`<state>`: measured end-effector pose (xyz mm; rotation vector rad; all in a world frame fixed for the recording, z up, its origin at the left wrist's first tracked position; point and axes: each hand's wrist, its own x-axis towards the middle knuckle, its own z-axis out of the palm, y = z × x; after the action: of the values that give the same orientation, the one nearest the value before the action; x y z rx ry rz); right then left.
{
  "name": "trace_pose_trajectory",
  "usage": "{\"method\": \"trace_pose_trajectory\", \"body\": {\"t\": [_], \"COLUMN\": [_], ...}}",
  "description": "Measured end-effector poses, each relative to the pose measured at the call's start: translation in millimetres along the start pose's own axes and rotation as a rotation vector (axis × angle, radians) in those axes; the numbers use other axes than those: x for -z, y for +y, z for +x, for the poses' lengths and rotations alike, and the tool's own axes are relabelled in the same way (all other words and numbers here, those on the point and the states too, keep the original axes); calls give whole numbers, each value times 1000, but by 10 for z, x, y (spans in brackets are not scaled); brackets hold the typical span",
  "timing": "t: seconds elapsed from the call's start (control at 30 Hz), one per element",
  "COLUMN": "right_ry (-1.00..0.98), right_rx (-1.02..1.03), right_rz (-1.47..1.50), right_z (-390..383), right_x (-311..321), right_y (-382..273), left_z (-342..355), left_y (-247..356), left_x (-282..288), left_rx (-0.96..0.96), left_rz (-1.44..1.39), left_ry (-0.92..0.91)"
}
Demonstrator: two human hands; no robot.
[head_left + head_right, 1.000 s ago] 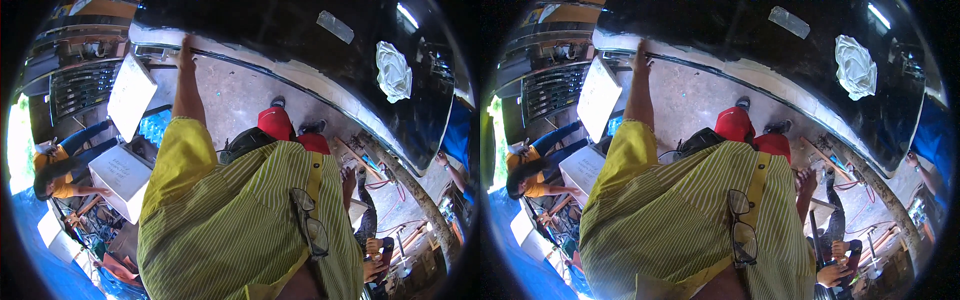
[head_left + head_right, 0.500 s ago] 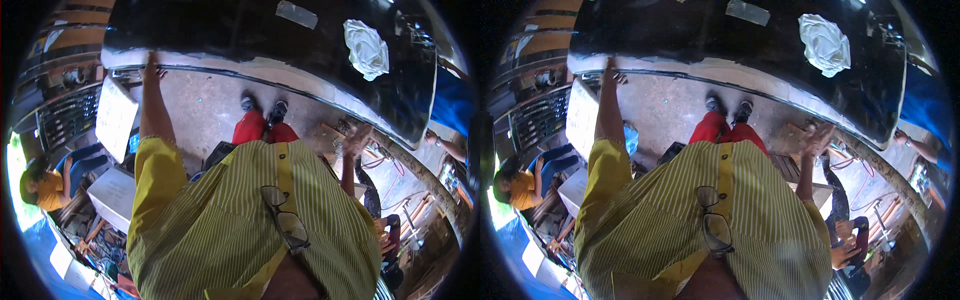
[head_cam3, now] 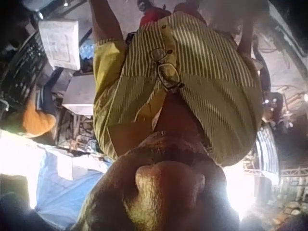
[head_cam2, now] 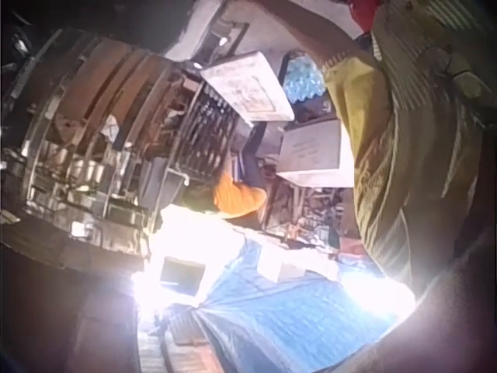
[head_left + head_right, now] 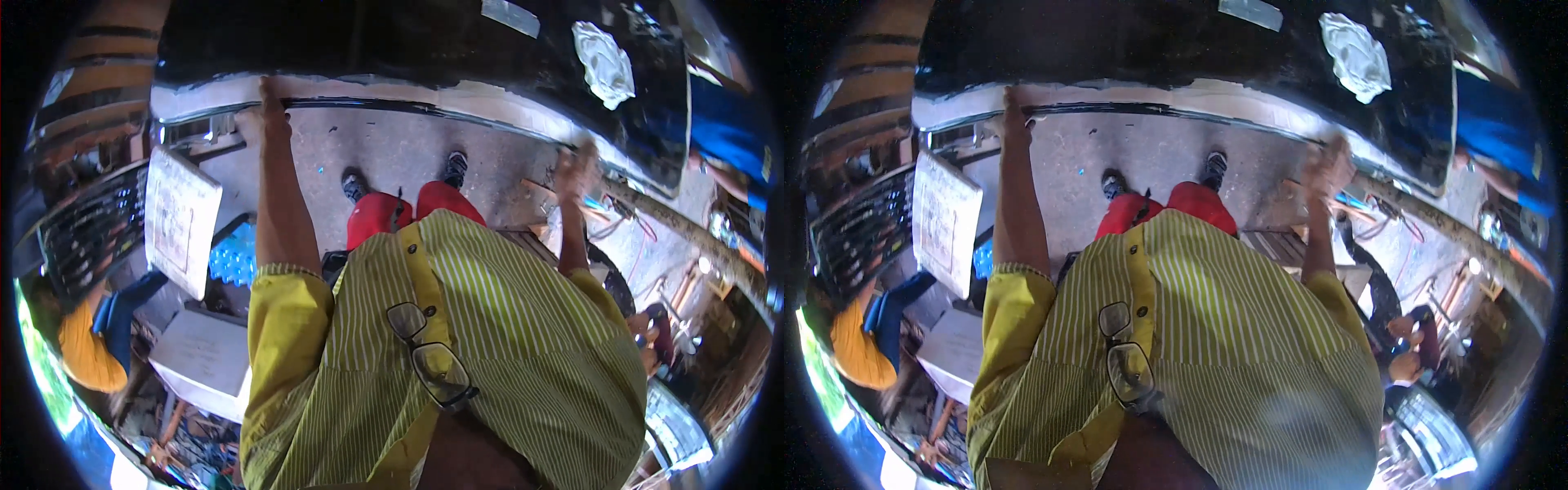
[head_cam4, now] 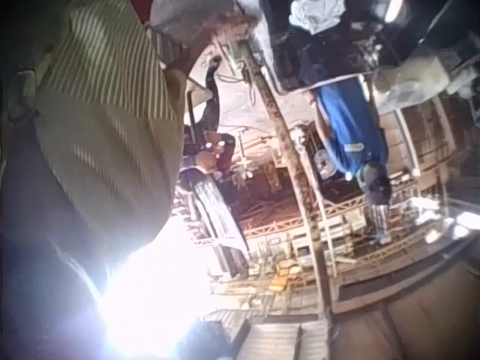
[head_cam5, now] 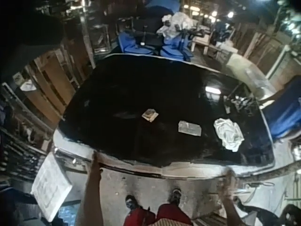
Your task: Sanding and wiping a car hood in a workshop.
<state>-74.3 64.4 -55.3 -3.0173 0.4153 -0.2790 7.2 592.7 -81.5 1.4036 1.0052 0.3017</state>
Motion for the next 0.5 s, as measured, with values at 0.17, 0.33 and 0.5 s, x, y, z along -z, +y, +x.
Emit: {"method": "trace_pose_trajectory", "body": {"t": [0.17,0.33,0.5], "right_ry": [-51,-349,-285], "right_rx": [362,801,517], "right_rz": [156,442,514], "right_z": [-686,-1212,-995], "right_x": [-69,209,429], "right_y": [-1526,-2643,-2672], "left_z": [47,-86,-98], "left_y": [92,232,111], "left_x": [-1,107,159], "left_rx": [148,119,-226], "left_rz": [19,277,172], "left_ry": [-151,-173,-158]}}
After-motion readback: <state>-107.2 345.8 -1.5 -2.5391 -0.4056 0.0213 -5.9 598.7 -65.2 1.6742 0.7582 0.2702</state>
